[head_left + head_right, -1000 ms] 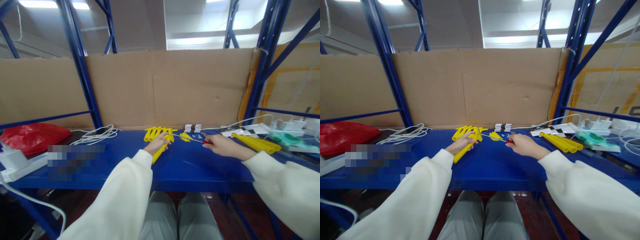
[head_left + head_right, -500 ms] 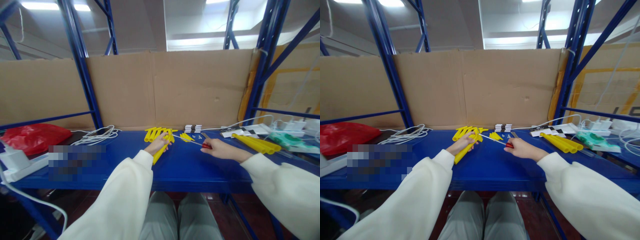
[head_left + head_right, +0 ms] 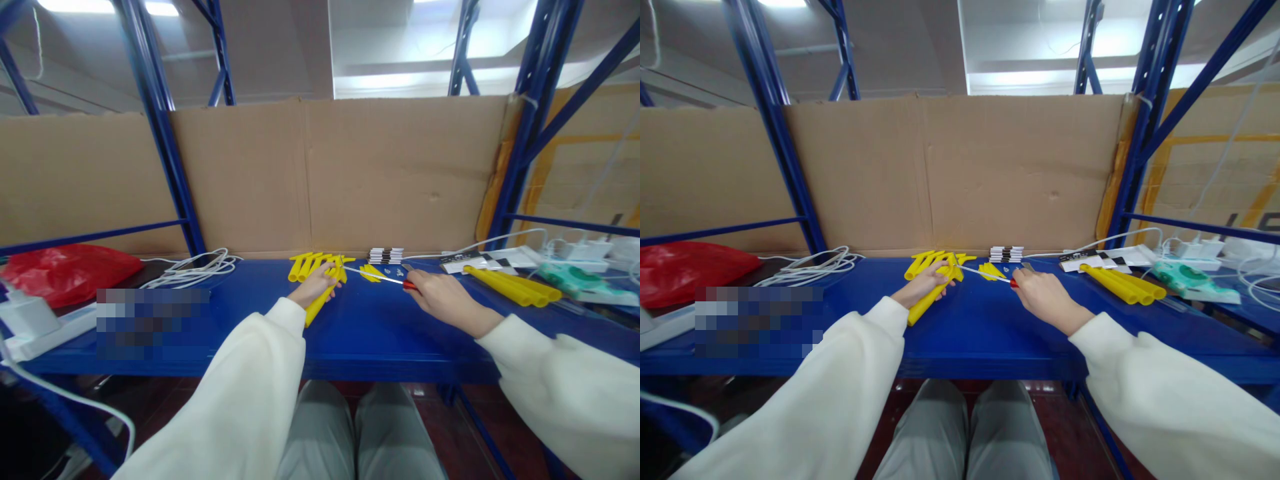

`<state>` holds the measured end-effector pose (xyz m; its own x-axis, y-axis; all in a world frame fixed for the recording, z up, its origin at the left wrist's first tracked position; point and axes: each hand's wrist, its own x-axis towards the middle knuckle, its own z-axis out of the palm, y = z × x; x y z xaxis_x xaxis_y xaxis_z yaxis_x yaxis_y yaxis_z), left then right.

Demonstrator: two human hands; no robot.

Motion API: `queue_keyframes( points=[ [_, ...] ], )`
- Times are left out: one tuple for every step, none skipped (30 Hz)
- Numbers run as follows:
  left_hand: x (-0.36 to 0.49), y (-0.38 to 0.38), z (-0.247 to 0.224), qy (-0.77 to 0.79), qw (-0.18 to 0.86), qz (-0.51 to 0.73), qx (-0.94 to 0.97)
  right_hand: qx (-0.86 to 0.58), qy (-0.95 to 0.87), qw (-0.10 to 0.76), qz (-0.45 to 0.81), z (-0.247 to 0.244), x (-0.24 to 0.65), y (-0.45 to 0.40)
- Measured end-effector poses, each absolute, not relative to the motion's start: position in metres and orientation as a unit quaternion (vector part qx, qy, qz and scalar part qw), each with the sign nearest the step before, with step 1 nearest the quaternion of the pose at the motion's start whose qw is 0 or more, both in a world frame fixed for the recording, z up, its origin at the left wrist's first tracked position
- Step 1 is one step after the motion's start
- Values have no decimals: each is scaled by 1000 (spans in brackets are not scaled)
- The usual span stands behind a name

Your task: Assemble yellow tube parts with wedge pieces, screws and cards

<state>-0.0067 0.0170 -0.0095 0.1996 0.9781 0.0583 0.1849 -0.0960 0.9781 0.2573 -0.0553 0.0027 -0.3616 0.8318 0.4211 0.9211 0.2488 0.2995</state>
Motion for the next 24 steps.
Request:
queue_keyframes(
  points=[
    [-7, 18, -10, 472, 476, 417, 613, -558, -785, 91, -253, 2, 258, -55],
    [-7, 18, -10, 468, 478, 418, 615, -560, -786, 94, -247, 2, 258, -54],
    [-7, 19, -10, 465, 479, 420, 615, -563, -786, 99, -236, 2, 259, -53],
    [-8, 19, -11, 463, 480, 420, 615, -567, -786, 104, -223, 1, 260, -53],
    [-8, 19, -11, 463, 481, 421, 614, -572, -786, 110, -209, 1, 260, -53],
    [-8, 19, -11, 465, 481, 420, 613, -576, -785, 115, -196, 0, 260, -52],
    [-8, 18, -11, 468, 481, 420, 611, -579, -785, 120, -185, 0, 260, -52],
    [-7, 18, -10, 470, 480, 420, 611, -581, -784, 126, -177, 0, 260, -52],
    [-7, 17, -10, 470, 480, 420, 611, -581, -785, 130, -169, 0, 260, -52],
    [-7, 17, -10, 472, 478, 419, 611, -581, -786, 133, -162, 1, 260, -52],
    [-7, 17, -10, 473, 477, 420, 610, -581, -788, 134, -153, 2, 260, -52],
    [-7, 17, -10, 475, 476, 419, 610, -581, -789, 135, -144, 3, 261, -51],
    [-7, 17, -10, 475, 476, 418, 611, -581, -791, 136, -134, 5, 261, -51],
    [-7, 17, -10, 475, 476, 416, 612, -580, -793, 139, -122, 6, 262, -50],
    [-7, 18, -10, 474, 476, 415, 614, -578, -796, 144, -106, 7, 263, -49],
    [-8, 18, -11, 471, 476, 414, 616, -574, -800, 151, -87, 9, 264, -48],
    [-9, 19, -12, 468, 478, 413, 618, -569, -804, 161, -66, 10, 266, -46],
    [-9, 20, -12, 464, 480, 413, 620, -563, -808, 172, -42, 10, 267, -44],
    [-10, 21, -13, 460, 483, 414, 620, -556, -811, 183, -18, 11, 268, -43],
    [-11, 23, -14, 456, 487, 414, 620, -550, -812, 193, 5, 12, 269, -41],
    [-11, 24, -15, 452, 490, 415, 619, -547, -812, 200, 30, 13, 270, -40],
    [-12, 25, -16, 447, 494, 415, 619, -547, -810, 205, 58, 14, 270, -39],
    [-12, 26, -17, 444, 496, 415, 620, -549, -805, 207, 90, 15, 270, -39],
    [-12, 27, -17, 443, 496, 415, 621, -553, -798, 207, 123, 16, 270, -39]
  ],
)
